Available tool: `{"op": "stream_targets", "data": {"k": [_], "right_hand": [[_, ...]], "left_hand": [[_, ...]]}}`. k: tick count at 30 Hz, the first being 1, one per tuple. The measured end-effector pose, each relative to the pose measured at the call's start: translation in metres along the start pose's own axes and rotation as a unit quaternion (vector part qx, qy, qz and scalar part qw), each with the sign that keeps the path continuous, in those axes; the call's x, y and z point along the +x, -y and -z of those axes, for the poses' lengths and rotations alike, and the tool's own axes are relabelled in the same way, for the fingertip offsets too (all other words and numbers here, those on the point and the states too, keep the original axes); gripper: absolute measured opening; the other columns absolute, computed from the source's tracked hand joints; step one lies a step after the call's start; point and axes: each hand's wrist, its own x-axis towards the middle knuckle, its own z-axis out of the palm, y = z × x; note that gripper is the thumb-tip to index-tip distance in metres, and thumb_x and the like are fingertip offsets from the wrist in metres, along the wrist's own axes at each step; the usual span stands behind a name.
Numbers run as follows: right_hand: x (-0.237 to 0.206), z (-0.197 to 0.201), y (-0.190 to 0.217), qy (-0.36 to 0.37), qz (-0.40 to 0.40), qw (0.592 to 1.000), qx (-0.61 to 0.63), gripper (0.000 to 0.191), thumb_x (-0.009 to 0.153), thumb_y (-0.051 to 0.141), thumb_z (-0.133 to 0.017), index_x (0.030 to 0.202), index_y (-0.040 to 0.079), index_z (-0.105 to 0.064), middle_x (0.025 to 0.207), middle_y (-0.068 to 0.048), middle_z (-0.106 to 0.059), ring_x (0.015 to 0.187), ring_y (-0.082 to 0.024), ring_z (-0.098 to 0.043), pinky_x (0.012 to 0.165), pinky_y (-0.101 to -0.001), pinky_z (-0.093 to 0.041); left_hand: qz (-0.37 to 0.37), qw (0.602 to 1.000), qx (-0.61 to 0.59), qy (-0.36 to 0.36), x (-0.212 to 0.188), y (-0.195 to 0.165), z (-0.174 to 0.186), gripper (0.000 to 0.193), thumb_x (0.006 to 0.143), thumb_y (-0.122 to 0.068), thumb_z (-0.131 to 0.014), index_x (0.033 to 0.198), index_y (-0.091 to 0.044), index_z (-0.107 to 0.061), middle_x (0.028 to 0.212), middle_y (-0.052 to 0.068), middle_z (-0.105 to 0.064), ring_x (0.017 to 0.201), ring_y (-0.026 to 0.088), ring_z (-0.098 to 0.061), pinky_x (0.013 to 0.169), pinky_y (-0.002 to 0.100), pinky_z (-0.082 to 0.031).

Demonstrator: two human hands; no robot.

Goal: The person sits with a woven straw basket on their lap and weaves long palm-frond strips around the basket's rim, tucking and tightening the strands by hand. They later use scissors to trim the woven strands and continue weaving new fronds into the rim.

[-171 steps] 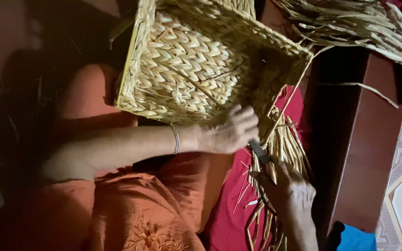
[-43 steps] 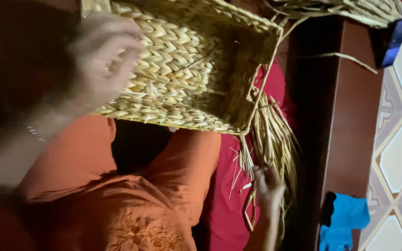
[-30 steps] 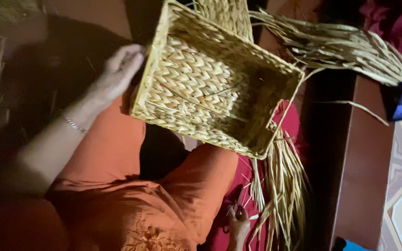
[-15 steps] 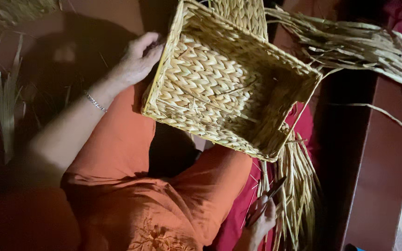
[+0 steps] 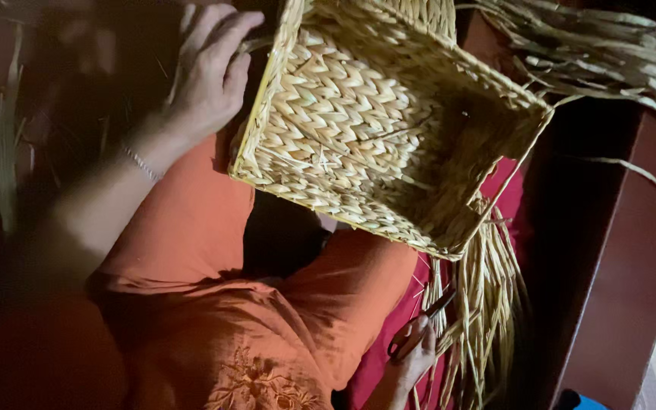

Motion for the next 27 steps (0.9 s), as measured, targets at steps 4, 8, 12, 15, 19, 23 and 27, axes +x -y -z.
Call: {"op": "stream_targets", "data": {"k": [4,8,12,15,19,23,27], "right_hand": [[-0.003,-0.002,0.026,0.033,0.056,0.998,0.0,0.022,0.102,0.023,-0.067,0.117,0.007,-0.063,0.075,0.002,-0.058,0.053,-0.004,-0.046,0.043,-0.0208,-0.032],[-0.005,-0.017,0.076,0.111,0.144,0.972,-0.149,0.044,0.105,0.024,-0.064,0.143,0.003,-0.06,0.091,-0.002,-0.058,0.071,-0.008,-0.053,0.058,-0.0229,-0.041],[-0.016,-0.057,0.137,0.265,0.273,0.883,-0.275,0.071,0.095,0.037,-0.074,0.152,0.001,-0.052,0.117,-0.012,-0.061,0.095,-0.021,-0.06,0.078,-0.0364,-0.053],[-0.018,-0.098,0.185,0.326,0.362,0.744,-0.458,0.079,0.085,0.045,-0.078,0.149,0.006,-0.054,0.122,-0.021,-0.066,0.106,-0.033,-0.07,0.086,-0.0467,-0.06],[-0.018,-0.155,0.227,0.385,0.327,0.658,-0.558,0.077,0.078,0.051,-0.078,0.143,0.014,-0.058,0.114,-0.02,-0.068,0.087,-0.033,-0.072,0.072,-0.0453,-0.063],[-0.003,-0.206,0.244,0.466,0.364,0.569,-0.571,0.073,0.077,0.052,-0.078,0.138,0.015,-0.063,0.111,-0.014,-0.072,0.094,-0.036,-0.072,0.074,-0.0467,-0.059],[0.013,-0.24,0.244,0.549,0.37,0.545,-0.514,0.063,0.081,0.054,-0.078,0.128,0.013,-0.069,0.118,-0.015,-0.073,0.104,-0.036,-0.071,0.084,-0.0444,-0.057]], "left_hand": [[-0.041,0.992,-0.091,0.076,-0.011,-0.028,0.007,0.015,0.091,0.007,-0.067,0.106,0.003,-0.068,0.098,0.015,-0.063,0.094,0.03,-0.058,0.085,0.043,-0.049],[-0.058,0.909,-0.135,0.389,-0.021,-0.042,-0.007,0.009,0.087,0.003,-0.067,0.086,-0.005,-0.066,0.086,0.006,-0.064,0.085,0.019,-0.061,0.081,0.034,-0.053],[-0.027,0.86,-0.174,0.479,-0.019,-0.055,-0.028,0.003,0.086,-0.009,-0.066,0.085,-0.007,-0.067,0.084,0.01,-0.067,0.082,0.025,-0.065,0.074,0.04,-0.056],[0.021,0.812,-0.164,0.56,-0.02,-0.062,-0.041,0.003,0.087,-0.008,-0.066,0.085,-0.006,-0.066,0.084,0.008,-0.066,0.08,0.023,-0.064,0.072,0.037,-0.055],[0.038,0.797,-0.197,0.57,-0.031,-0.058,-0.055,0.004,0.089,-0.006,-0.065,0.086,-0.005,-0.065,0.084,0.007,-0.064,0.078,0.02,-0.062,0.069,0.033,-0.054],[0.062,0.782,-0.234,0.574,-0.046,-0.05,-0.071,0.005,0.092,-0.003,-0.064,0.086,-0.004,-0.063,0.083,0.005,-0.062,0.076,0.017,-0.06,0.066,0.03,-0.053],[0.365,0.39,-0.756,0.378,-0.046,-0.046,-0.079,0.007,0.094,-0.001,-0.064,0.087,-0.002,-0.062,0.083,0.004,-0.059,0.074,0.014,-0.058,0.063,0.026,-0.053]]}}
